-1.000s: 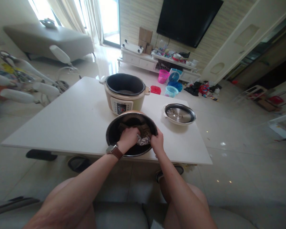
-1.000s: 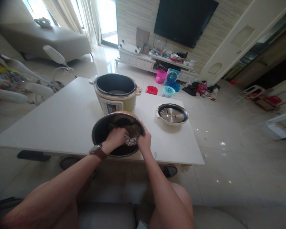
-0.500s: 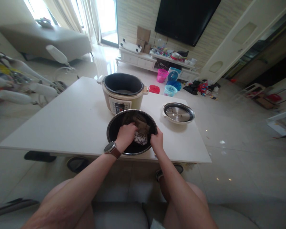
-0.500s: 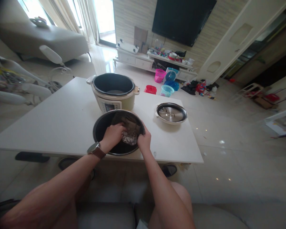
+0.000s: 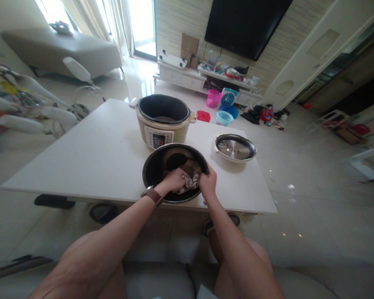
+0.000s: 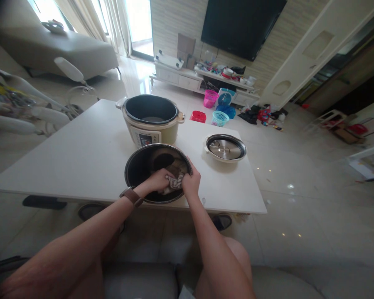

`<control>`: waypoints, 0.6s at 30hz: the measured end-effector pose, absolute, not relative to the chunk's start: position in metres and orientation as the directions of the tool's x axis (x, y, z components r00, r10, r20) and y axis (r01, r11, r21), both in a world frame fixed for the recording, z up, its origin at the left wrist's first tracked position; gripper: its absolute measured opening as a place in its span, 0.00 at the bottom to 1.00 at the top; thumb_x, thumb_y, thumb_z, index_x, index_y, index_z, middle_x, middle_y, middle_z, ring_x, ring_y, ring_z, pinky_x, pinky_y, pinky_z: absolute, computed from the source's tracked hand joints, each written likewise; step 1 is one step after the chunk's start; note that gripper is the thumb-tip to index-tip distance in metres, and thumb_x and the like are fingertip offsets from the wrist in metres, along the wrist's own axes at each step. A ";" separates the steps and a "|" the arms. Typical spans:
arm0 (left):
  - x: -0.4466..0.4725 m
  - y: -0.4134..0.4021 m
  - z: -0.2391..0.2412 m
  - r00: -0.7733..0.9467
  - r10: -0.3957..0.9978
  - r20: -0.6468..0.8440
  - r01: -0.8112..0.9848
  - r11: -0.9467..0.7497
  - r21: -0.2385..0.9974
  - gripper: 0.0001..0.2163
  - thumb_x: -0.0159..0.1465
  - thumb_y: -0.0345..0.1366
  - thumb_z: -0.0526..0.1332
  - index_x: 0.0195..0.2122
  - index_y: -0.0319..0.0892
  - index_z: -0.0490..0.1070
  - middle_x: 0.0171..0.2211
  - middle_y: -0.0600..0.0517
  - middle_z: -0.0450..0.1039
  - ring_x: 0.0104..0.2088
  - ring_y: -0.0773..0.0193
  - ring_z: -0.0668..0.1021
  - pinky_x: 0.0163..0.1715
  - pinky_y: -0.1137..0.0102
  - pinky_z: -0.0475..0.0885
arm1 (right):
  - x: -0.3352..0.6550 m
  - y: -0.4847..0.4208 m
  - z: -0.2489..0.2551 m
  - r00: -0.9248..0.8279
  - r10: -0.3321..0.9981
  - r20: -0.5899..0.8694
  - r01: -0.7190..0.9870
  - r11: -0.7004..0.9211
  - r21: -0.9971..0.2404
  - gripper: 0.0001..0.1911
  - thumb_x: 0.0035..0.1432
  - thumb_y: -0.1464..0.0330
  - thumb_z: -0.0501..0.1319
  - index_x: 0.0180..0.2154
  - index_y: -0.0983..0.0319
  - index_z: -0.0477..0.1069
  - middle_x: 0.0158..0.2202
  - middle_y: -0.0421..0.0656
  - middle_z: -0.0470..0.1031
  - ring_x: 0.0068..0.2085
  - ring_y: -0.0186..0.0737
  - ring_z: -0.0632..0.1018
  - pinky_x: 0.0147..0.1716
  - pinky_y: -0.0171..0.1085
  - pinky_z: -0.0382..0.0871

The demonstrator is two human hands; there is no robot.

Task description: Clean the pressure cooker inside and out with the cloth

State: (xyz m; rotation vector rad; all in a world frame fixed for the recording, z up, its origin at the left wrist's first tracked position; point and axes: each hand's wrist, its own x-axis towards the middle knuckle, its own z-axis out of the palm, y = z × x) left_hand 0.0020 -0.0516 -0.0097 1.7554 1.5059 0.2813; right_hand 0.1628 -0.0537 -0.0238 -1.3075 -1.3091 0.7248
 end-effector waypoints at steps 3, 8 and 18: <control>-0.005 -0.055 -0.002 0.303 0.884 -0.356 0.824 -0.056 0.563 0.17 0.63 0.25 0.62 0.45 0.48 0.87 0.46 0.46 0.87 0.50 0.53 0.86 0.50 0.67 0.78 | 0.165 -0.053 -0.026 0.225 0.940 0.257 0.274 0.192 -0.942 0.29 0.44 0.71 0.53 0.46 0.62 0.84 0.42 0.43 0.86 0.50 0.50 0.82 0.60 0.49 0.74; -0.017 -0.065 0.004 0.209 0.930 -0.302 0.968 -0.153 0.198 0.14 0.66 0.26 0.60 0.43 0.38 0.86 0.47 0.33 0.84 0.53 0.41 0.85 0.51 0.55 0.79 | 0.166 -0.051 -0.028 0.220 0.940 0.259 0.285 0.192 -0.939 0.30 0.44 0.72 0.53 0.46 0.62 0.84 0.43 0.43 0.86 0.53 0.50 0.82 0.63 0.49 0.72; -0.019 -0.061 0.000 0.200 0.915 -0.352 0.962 -0.114 0.250 0.16 0.66 0.26 0.59 0.49 0.42 0.85 0.51 0.37 0.83 0.54 0.43 0.84 0.53 0.57 0.78 | 0.161 -0.052 -0.039 0.189 0.964 0.188 0.244 0.139 -0.960 0.26 0.41 0.71 0.53 0.42 0.60 0.82 0.43 0.42 0.86 0.53 0.50 0.81 0.61 0.47 0.73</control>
